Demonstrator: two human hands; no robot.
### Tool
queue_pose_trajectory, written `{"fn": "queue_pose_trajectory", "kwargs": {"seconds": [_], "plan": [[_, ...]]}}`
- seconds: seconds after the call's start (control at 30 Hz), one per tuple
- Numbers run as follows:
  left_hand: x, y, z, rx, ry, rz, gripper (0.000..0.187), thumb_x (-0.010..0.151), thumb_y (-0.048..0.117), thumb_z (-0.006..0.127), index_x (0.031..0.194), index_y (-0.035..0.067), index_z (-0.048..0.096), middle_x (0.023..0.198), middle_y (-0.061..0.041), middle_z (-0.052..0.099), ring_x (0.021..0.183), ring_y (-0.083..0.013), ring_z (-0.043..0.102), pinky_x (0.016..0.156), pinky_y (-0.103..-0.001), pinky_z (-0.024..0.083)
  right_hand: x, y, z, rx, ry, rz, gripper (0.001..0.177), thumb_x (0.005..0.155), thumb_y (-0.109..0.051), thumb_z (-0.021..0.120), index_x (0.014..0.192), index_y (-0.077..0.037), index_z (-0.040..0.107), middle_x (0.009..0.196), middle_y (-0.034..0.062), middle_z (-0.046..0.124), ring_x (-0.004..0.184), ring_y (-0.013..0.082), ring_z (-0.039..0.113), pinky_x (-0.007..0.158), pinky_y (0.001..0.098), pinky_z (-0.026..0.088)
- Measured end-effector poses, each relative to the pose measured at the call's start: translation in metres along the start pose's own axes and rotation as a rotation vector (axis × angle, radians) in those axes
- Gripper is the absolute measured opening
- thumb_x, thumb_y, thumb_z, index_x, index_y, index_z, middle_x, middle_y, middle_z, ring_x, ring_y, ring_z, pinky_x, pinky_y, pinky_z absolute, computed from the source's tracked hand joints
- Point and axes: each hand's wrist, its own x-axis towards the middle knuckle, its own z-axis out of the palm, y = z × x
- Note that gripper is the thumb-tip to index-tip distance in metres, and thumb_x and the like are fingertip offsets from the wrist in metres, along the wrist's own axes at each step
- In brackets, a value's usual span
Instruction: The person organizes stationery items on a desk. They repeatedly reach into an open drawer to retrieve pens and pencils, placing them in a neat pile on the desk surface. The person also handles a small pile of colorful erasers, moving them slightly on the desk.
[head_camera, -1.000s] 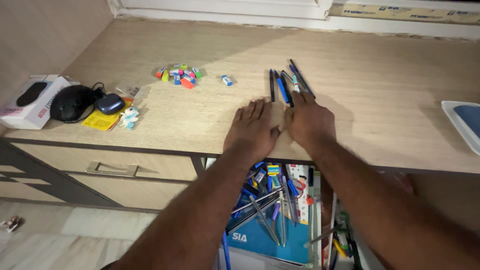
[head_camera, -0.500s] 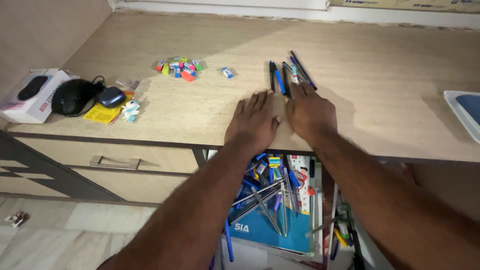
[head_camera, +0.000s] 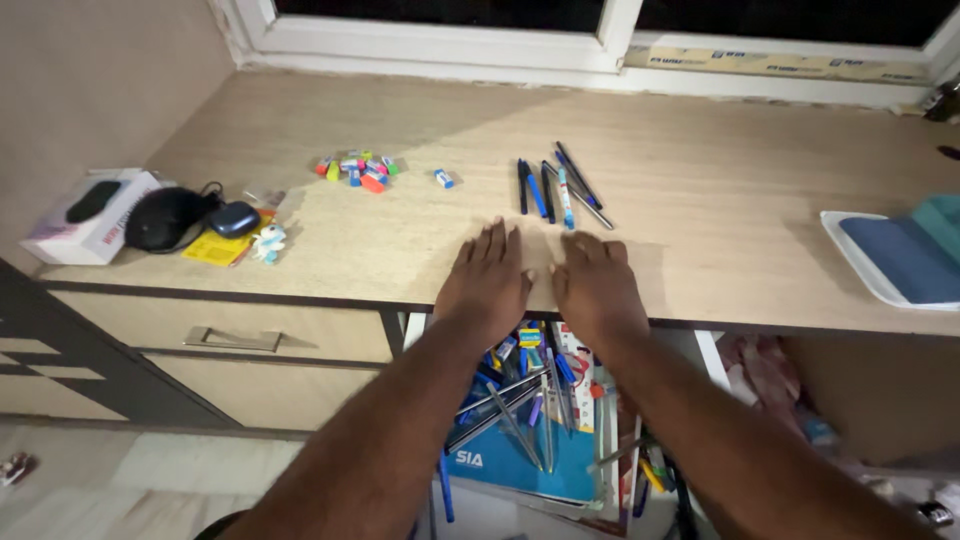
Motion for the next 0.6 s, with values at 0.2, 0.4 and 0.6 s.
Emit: {"fn": "queue_pose_trajectory", "kwargs": {"seconds": [0.2,0.4,0.6], "plan": [[-0.031,-0.006,0.003,-0.065,0.097,0.122,0.060,0.102,0.029,0.046,0.151,-0.004,0.036,0.160,-0.025,0.034,0.149,-0.0367,0.032,0.121,-0.048,0.024,-0.034,-0.013,-0.014,0.042,0.103,-0.103,0.042,0.092,-0.017,0.061,0.129,0.003,0.064,0.134,0.0212,0.065,0.120,0.0411,0.058,0.104,0.0467,0.047],[-0.062,-0.019,-0.001,-0.299,0.184,0.283,0.054,0.090,0.007,0.059,0.143,0.002,0.053,0.154,-0.020,0.049,0.146,-0.0362,0.043,0.120,-0.048,0.032,-0.055,-0.021,-0.027,0.052,0.026,-0.057,0.050,0.088,-0.019,0.066,0.133,0.002,0.062,0.139,0.0194,0.061,0.127,0.0382,0.055,0.109,0.0460,0.044],[-0.112,-0.013,-0.030,-0.451,0.148,0.313,0.052,0.088,0.001,0.060,0.140,0.004,0.057,0.153,-0.017,0.051,0.141,-0.0376,0.046,0.117,-0.044,0.038,-0.074,-0.048,-0.045,0.021,-0.042,-0.028,0.061,0.081,-0.025,0.073,0.134,0.001,0.058,0.142,0.0183,0.055,0.132,0.0384,0.052,0.112,0.0480,0.042]]}}
